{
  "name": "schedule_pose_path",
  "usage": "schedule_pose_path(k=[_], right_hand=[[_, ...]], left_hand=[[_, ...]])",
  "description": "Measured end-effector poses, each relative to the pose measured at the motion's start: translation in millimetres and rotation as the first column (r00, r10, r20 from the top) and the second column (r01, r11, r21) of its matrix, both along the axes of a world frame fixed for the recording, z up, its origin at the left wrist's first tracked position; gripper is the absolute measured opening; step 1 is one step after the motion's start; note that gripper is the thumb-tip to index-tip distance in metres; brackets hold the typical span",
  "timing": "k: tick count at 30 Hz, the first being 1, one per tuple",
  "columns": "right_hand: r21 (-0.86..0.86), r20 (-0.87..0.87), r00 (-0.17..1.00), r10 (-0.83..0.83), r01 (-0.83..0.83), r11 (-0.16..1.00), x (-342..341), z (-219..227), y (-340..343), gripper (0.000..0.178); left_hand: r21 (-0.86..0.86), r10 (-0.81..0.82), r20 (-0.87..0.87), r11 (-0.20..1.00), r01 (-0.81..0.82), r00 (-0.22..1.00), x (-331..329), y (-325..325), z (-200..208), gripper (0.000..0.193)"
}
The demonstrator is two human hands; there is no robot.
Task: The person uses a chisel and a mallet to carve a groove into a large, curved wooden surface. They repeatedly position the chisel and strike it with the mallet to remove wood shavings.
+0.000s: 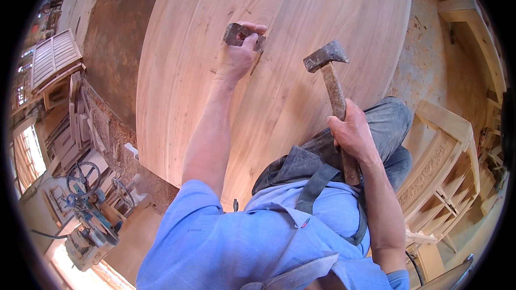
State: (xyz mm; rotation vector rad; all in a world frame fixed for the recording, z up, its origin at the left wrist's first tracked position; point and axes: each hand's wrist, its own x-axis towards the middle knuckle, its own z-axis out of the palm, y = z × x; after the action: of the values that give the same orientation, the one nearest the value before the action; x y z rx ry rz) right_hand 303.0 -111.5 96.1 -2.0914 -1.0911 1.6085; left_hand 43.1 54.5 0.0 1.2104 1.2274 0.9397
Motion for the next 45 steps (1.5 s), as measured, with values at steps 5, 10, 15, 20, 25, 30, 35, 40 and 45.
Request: schedule_pose_path(k=[5,10,15,20,25,30,35,40,45], right_hand=[[0.014,-0.003,1.000,0.009,-0.009,1.000,0.6,-2.9,-1.0,0.022],[-0.025,0.008,1.000,0.019,-0.019,1.000,-1.9,1.2,2.1,0.023],[0.060,0.070,0.996,0.061,-0.065,0.996,0.5,-10.3,-3.7,0.027],[0.090,0.082,0.993,0.087,-0.094,0.992,0.8,-13.5,-4.8,0.026],[0.255,0.235,0.959,0.159,-0.219,0.942,-7.2,8.2,8.9,0.024],[0.546,0.209,0.968,0.141,-0.235,0.804,-29.1,66.5,39.3,0.019],[0.626,0.479,0.845,0.236,-0.518,0.583,-44.5,70.8,69.1,0.015],[0.366,0.616,0.694,0.372,-0.671,0.644,-44.7,57.1,83.0,0.016],[0.567,0.548,0.797,0.254,-0.577,0.588,-48.0,64.5,67.5,0.015]], left_hand=[[-0.021,0.021,-0.020,1.000,-0.021,1.000,5.4,2.9,1.5,0.016],[0.058,-0.023,-0.172,0.998,0.034,0.985,7.6,8.0,-3.6,0.010],[0.024,-0.026,-0.083,0.999,0.028,0.996,8.5,3.6,2.3,0.013],[0.078,-0.101,-0.121,0.991,0.111,0.988,-0.5,5.6,-8.4,0.014],[0.128,-0.120,-0.222,0.980,0.151,0.968,-0.4,0.5,-11.7,0.014],[0.120,-0.110,-0.221,0.983,0.138,0.969,-1.3,-2.5,-15.9,0.015],[0.148,-0.103,-0.297,0.977,0.152,0.949,-9.0,-1.4,-37.9,0.019],[0.159,0.034,-0.228,0.987,0.003,0.973,1.4,-6.6,-33.9,0.011],[0.175,-0.020,-0.323,0.981,0.080,0.946,4.2,-8.6,-27.2,0.014]])
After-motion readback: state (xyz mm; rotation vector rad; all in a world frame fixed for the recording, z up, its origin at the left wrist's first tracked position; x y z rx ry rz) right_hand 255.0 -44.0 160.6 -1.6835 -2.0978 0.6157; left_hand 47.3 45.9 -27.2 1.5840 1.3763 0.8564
